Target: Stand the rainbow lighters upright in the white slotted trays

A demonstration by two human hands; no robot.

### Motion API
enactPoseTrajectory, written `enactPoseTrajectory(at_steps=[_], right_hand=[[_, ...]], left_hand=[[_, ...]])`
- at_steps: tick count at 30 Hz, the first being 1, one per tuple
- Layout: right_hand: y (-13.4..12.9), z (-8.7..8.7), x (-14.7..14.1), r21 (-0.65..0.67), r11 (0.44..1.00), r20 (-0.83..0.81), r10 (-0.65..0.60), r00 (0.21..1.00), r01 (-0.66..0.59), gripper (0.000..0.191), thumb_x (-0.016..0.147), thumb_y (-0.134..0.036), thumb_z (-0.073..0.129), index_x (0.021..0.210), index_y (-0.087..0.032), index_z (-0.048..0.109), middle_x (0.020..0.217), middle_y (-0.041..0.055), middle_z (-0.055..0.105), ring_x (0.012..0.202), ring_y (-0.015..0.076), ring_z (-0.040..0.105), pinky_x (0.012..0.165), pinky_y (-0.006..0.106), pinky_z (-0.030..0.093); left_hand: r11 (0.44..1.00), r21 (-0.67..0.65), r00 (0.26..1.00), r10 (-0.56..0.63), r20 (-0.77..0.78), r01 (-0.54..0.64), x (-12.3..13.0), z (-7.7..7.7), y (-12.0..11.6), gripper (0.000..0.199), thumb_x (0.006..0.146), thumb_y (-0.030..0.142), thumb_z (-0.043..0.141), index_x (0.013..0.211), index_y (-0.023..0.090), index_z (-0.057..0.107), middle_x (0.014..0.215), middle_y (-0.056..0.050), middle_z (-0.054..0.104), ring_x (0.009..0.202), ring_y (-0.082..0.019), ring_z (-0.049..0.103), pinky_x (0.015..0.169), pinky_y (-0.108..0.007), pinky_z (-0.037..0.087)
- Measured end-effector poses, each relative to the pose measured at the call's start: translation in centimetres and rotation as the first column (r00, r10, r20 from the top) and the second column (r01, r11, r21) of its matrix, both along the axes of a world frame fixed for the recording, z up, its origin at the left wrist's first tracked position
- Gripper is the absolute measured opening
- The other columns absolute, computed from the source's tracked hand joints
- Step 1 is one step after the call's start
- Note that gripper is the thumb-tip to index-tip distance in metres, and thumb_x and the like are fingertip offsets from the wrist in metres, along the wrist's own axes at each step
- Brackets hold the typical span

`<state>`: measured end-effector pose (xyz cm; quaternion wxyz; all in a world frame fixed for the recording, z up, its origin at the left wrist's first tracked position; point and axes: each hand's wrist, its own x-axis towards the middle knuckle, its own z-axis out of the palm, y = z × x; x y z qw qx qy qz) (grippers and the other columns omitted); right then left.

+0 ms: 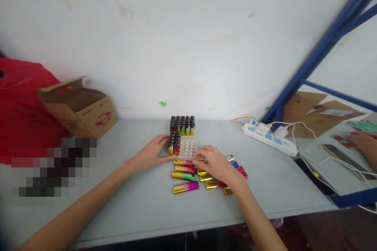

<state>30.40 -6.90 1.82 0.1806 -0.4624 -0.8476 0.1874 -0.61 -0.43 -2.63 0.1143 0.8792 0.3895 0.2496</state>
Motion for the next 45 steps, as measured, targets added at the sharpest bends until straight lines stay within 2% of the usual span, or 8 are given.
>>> enactPoseTrajectory(at_steps=[6,11,19,25,28,33,39,45], right_hand=[[-0.5,-1.3,-1.0,-0.038,0.999,0.059,-0.014,0.998,0.017,0.02,0.106,-0.038,0.064,0.112,-0.021,0.073,0.116,0.0093,0.069,0.113,0.0278,0.065,0.102,0.042,0.052],[-0.8,-0.8,1.2,-0.069,0.997,0.014,-0.022,1.0,0.023,0.025,0.106,-0.042,0.063,0.12,-0.024,0.072,0.122,0.0091,0.069,0.118,0.0273,0.064,0.107,0.042,0.05],[-0.6,-1.7,3.8,-0.049,0.991,-0.058,-0.129,0.99,0.126,0.02,0.107,-0.04,0.057,0.105,-0.023,0.066,0.106,0.0076,0.069,0.096,0.0239,0.066,0.09,0.037,0.052],[1.7,0.5,1.8,-0.043,0.985,-0.251,-0.175,0.952,0.169,0.031,0.109,-0.05,0.05,0.117,-0.023,0.063,0.072,-0.003,0.063,0.064,0.018,0.056,0.066,0.031,0.043],[4.0,1.5,0.2,-0.035,0.98,-0.399,-0.194,0.896,0.196,0.039,0.1,-0.06,0.063,0.103,-0.022,0.069,0.066,-0.0044,0.056,0.058,0.015,0.046,0.059,0.029,0.035],[6.2,0.4,-3.0,-0.175,0.974,-0.693,-0.223,0.686,0.141,0.06,0.088,-0.08,0.067,0.074,-0.023,0.055,0.065,-0.0042,0.048,0.062,0.0147,0.046,0.058,0.028,0.038],[4.2,-1.3,-4.7,-0.338,0.938,-0.688,-0.195,0.699,-0.071,0.052,0.101,-0.076,0.048,0.091,-0.025,0.051,0.072,-0.0053,0.056,0.057,0.0146,0.055,0.061,0.029,0.047],[4.0,-1.6,-5.5,-0.183,0.959,-0.637,-0.284,0.717,0.217,0.055,0.1,-0.072,0.052,0.074,-0.025,0.043,0.064,-0.0058,0.042,0.06,0.0133,0.039,0.056,0.027,0.032]], left_hand=[[1.0,-0.007,1.0,0.013,-0.006,-0.013,0.1,0.2,-0.2,0.073,0.092,0.074,0.069,0.139,0.019,0.063,0.142,-0.016,0.064,0.134,-0.035,0.06,0.118,-0.05,0.049],[1.0,-0.005,1.0,0.014,-0.016,-0.014,0.1,0.3,-0.4,0.071,0.092,0.071,0.072,0.138,0.018,0.062,0.144,-0.017,0.063,0.134,-0.034,0.06,0.118,-0.049,0.049],[1.0,-0.016,0.999,0.018,-0.027,-0.018,0.1,0.4,-0.4,0.072,0.092,0.073,0.069,0.139,0.018,0.062,0.144,-0.017,0.063,0.135,-0.034,0.06,0.118,-0.049,0.048],[1.0,-0.017,1.0,0.02,0.0,-0.02,0.0,0.4,-0.3,0.076,0.091,0.078,0.067,0.139,0.02,0.063,0.142,-0.015,0.065,0.133,-0.034,0.061,0.117,-0.051,0.05],[1.0,-0.011,1.0,0.018,0.009,-0.018,-0.1,0.2,-0.2,0.075,0.091,0.077,0.068,0.14,0.02,0.063,0.141,-0.016,0.065,0.132,-0.034,0.061,0.117,-0.051,0.051],[1.0,-0.001,1.0,0.013,-0.014,-0.013,-0.1,0.1,0.0,0.072,0.092,0.073,0.069,0.138,0.019,0.063,0.143,-0.017,0.063,0.134,-0.035,0.061,0.118,-0.052,0.05],[1.0,-0.01,1.0,0.016,-0.015,-0.017,-0.1,0.2,-0.1,0.07,0.092,0.073,0.07,0.138,0.021,0.063,0.144,-0.015,0.064,0.134,-0.035,0.061,0.118,-0.053,0.05],[1.0,-0.012,1.0,0.021,-0.001,-0.021,-0.1,0.2,-0.1,0.072,0.091,0.074,0.069,0.14,0.021,0.063,0.143,-0.015,0.064,0.133,-0.036,0.062,0.118,-0.054,0.051]])
